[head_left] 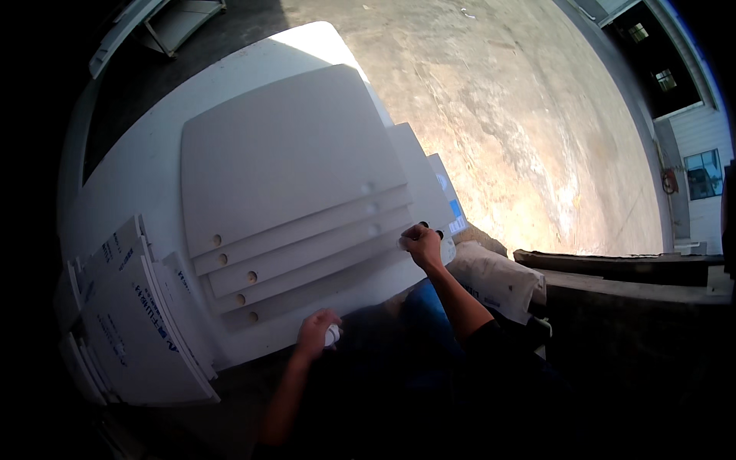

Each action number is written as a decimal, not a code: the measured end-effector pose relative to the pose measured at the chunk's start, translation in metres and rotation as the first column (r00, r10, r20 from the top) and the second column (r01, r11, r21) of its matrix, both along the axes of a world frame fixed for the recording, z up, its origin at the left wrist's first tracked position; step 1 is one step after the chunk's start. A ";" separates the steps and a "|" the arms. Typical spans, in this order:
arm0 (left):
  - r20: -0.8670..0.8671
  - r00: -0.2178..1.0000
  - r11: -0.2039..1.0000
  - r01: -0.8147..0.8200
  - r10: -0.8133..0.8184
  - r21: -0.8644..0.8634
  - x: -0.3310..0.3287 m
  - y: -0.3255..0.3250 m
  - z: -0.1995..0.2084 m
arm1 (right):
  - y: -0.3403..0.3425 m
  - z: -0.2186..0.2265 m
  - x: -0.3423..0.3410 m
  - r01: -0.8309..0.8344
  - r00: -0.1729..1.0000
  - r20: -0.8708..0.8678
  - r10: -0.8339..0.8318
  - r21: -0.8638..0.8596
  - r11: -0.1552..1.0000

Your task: The person applies adhesive to the edges of white panels using a caulking gun, then inserts small white plastic plugs into pre-drilled holes. They carry the panels to a machine, use an air gun to clean the surface, and stack the finished pieces.

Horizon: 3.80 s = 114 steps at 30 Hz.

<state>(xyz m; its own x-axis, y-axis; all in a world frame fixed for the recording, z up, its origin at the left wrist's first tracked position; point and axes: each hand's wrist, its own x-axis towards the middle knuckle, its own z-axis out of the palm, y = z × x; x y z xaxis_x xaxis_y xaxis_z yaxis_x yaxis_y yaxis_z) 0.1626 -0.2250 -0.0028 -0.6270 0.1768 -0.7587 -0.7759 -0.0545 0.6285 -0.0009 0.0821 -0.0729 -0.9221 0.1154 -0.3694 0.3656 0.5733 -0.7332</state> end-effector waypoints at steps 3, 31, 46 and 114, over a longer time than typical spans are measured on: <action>0.056 0.993 0.993 -0.110 0.108 0.046 0.000 -0.009 -0.001 | 0.070 -0.068 -0.027 0.147 0.985 -0.140 -0.106 0.331 0.932; 0.171 0.913 0.888 -0.401 0.370 0.224 0.019 -0.029 0.006 | 0.047 -0.025 -0.057 0.193 0.867 0.293 -0.403 0.547 0.814; 0.103 0.971 0.821 -0.236 0.214 0.519 0.004 -0.025 0.000 | -0.127 0.116 0.083 -0.630 0.664 0.006 0.747 -0.533 0.565; 0.357 0.770 0.658 -0.638 0.529 0.401 0.054 -0.048 -0.025 | 0.114 -0.117 0.011 -0.282 0.844 0.532 0.073 0.323 0.903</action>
<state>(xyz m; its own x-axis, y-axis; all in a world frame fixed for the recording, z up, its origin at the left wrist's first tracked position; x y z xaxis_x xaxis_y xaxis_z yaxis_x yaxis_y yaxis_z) 0.2162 -0.2734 -0.0279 -0.5784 0.1913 -0.7930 -0.5769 -0.7832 0.2319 0.0102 0.1960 -0.1902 -0.6420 0.1932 -0.7420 0.4817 0.8546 -0.1942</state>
